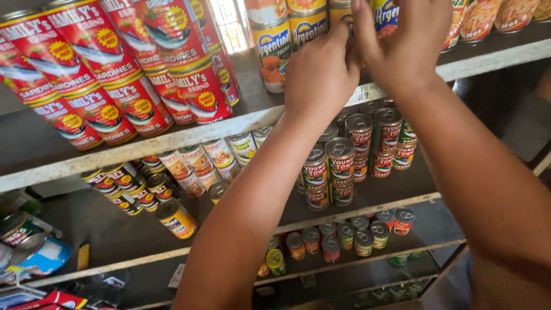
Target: Organizing and stocking various canned goods onto shelves from a cardboard box.
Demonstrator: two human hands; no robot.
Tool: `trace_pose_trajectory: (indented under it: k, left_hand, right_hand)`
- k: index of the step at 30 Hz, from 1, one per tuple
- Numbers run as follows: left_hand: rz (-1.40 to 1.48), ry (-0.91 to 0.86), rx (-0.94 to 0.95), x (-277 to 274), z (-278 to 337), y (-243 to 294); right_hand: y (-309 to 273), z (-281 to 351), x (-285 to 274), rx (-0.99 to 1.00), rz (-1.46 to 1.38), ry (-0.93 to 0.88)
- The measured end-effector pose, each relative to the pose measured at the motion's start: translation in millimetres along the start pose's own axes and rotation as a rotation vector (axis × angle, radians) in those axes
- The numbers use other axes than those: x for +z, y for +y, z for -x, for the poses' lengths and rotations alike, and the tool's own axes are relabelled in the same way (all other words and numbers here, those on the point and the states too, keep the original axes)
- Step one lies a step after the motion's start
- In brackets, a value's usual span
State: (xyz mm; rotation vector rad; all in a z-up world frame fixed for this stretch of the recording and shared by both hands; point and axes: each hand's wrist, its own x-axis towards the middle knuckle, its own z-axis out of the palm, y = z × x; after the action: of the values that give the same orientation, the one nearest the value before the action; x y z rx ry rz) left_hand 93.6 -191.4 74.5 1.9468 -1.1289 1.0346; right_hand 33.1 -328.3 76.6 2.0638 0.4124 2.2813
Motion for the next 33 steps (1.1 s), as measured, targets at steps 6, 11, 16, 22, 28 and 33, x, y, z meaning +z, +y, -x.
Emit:
trace_pose_trajectory:
  k: [6, 11, 16, 22, 28, 33]
  left_hand:
    - [0.083, 0.2, 0.227, -30, 33, 11]
    - [0.119, 0.14, 0.376, -78, 92, 17]
    - [0.069, 0.088, 0.27, -120, 156, -10]
    - [0.122, 0.205, -0.09, -143, 241, -98]
    - [-0.169, 0.368, -0.467, -152, 315, -168]
    - [-0.504, 0.344, -0.468, -147, 364, -214]
  right_hand:
    - [-58, 15, -43, 0.091, -0.212, -0.011]
    - [-111, 36, -70, 0.156, -0.412, -0.008]
    - [-151, 74, -64, 0.229, -0.575, -0.107]
    - [-206, 120, -30, 0.316, -0.755, -0.285]
    - [-261, 167, 7, 0.352, -0.829, -0.508]
    - [-303, 208, 40, 0.41, -0.809, -0.645]
